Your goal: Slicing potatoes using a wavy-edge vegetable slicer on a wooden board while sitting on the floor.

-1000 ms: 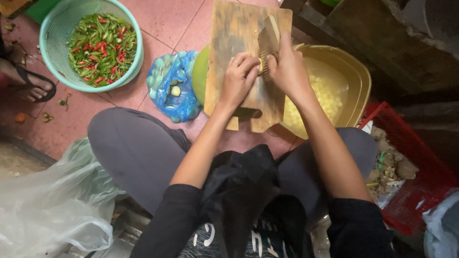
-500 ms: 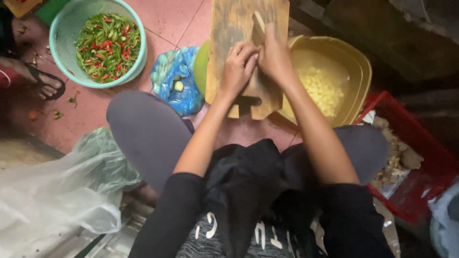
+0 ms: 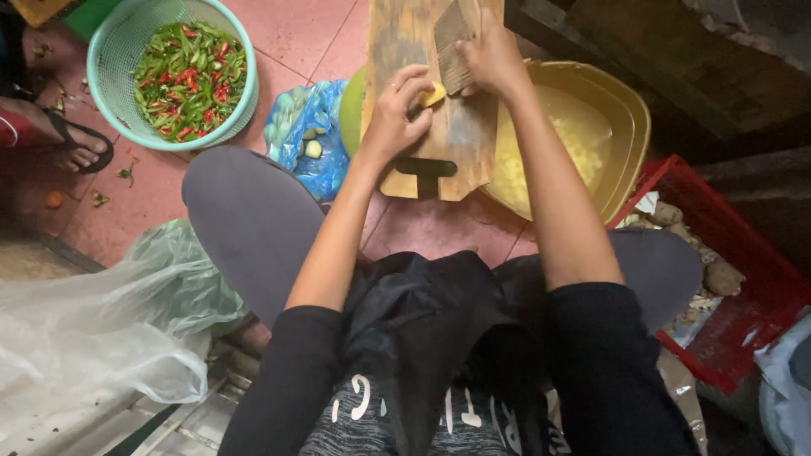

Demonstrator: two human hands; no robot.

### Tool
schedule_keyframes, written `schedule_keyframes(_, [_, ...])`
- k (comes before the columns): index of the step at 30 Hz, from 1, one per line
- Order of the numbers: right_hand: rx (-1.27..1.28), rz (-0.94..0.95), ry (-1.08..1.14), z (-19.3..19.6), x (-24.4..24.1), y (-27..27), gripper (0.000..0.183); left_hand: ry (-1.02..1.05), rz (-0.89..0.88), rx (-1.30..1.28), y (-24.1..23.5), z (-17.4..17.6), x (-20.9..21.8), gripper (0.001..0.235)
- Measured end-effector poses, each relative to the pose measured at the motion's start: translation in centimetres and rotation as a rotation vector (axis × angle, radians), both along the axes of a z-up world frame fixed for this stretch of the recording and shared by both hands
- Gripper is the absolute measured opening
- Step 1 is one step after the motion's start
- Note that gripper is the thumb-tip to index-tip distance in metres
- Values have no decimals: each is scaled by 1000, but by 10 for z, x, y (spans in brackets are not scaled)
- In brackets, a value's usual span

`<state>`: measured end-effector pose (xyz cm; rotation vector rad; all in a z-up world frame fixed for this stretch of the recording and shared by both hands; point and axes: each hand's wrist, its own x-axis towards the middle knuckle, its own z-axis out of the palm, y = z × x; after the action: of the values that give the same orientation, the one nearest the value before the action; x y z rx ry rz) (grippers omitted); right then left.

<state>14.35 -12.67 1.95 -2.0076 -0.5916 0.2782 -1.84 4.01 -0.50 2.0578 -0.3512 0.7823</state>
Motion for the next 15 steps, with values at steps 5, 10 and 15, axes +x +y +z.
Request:
schedule_keyframes(5, [-142, 33, -45, 57, -37, 3, 49, 198, 41, -223, -3, -1, -1, 23])
schedule_keyframes(10, [-155, 109, -656, 28, -40, -2, 39, 82, 116, -144, -5, -14, 9, 17])
schedule_keyframes(15, [-226, 22, -466, 41, -56, -8, 31, 106, -7, -121, -7, 7, -3, 25])
